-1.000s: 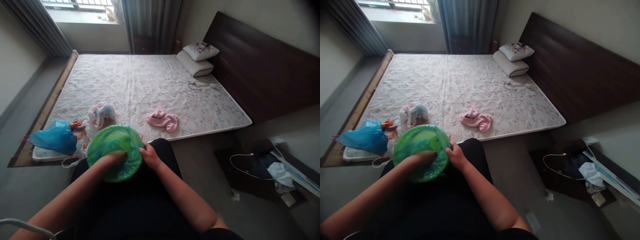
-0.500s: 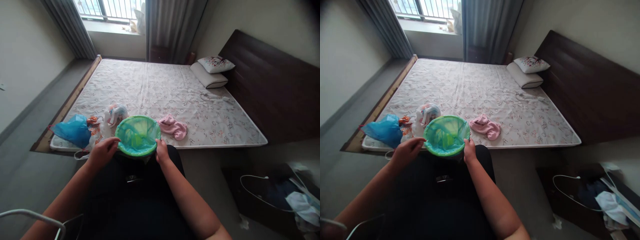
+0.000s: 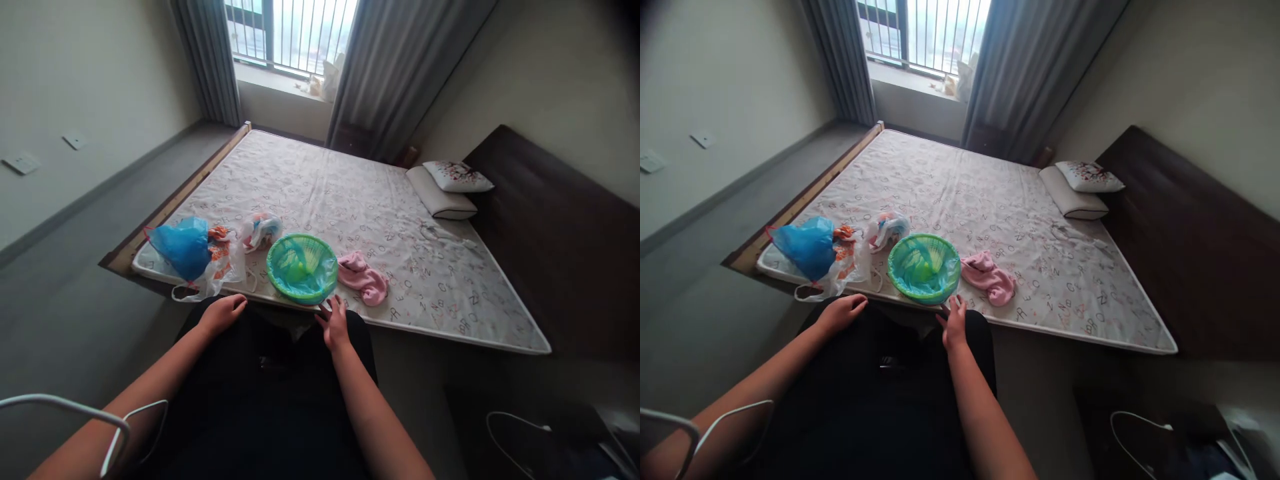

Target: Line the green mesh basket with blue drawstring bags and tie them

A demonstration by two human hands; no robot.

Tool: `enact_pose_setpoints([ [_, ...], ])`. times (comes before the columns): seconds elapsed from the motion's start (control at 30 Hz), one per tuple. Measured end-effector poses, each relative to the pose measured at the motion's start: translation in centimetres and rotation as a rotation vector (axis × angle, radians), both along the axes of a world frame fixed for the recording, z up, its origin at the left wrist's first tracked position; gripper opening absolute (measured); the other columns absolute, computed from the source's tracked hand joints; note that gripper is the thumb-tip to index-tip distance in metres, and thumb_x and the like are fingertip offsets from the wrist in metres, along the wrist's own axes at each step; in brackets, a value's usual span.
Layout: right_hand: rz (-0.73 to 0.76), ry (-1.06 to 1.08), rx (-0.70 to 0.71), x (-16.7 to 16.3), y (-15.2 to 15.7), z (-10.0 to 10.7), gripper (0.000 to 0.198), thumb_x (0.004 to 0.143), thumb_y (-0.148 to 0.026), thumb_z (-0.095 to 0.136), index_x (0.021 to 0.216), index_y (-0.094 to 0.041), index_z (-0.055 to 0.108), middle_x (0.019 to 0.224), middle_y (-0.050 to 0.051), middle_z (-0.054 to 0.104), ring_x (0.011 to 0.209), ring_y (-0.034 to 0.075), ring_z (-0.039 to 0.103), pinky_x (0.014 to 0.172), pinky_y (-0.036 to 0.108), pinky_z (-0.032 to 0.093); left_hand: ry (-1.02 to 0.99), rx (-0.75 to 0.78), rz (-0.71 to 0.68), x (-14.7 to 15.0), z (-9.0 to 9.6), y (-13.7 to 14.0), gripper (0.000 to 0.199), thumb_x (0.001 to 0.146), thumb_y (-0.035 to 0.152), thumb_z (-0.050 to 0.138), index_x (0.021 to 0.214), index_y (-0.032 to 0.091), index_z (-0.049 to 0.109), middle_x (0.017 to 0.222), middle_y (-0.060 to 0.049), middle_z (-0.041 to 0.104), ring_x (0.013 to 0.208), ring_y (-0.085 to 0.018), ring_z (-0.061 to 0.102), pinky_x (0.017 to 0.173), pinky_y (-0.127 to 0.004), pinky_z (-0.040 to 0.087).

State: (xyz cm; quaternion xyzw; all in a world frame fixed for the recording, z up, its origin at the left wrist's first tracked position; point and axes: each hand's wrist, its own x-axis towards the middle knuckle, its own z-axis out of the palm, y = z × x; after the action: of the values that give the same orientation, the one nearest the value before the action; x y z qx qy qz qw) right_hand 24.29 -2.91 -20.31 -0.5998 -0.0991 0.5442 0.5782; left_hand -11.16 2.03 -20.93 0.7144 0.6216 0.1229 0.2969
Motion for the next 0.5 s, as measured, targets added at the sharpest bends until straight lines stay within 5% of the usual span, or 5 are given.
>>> enact_pose_setpoints([
  [0.2,0.083,0.009,0.095,4.2,-2.3,-0.2,0.057,0.083,-0.057,0.08,0.134,-0.036,0.064,0.15,0.006,0.061,0.118,0.025,0.075,0.078,0.036,0.066,-0.003,-0.003,0.004,-0.2,-0.8,0.6,0.036,0.102,0.046,0.05,0.107,0.025,0.079,0.111,-0.013,0.083,0.104,-0.033,0.077,0.093,-0.037,0.051],
  [0.5,0.113,0.158,0.115,4.1,-1.7,-0.9,0.037,0.087,-0.055,0.08,0.111,-0.028,0.07,0.12,0.005,0.076,0.098,0.024,0.082,0.077,0.038,0.066,0.054,0.013,0.006,0.3,-0.2,-0.1,0.028,0.101,0.038,0.055,0.102,0.024,0.079,0.113,-0.014,0.083,0.102,-0.031,0.077,0.088,-0.036,0.05],
])
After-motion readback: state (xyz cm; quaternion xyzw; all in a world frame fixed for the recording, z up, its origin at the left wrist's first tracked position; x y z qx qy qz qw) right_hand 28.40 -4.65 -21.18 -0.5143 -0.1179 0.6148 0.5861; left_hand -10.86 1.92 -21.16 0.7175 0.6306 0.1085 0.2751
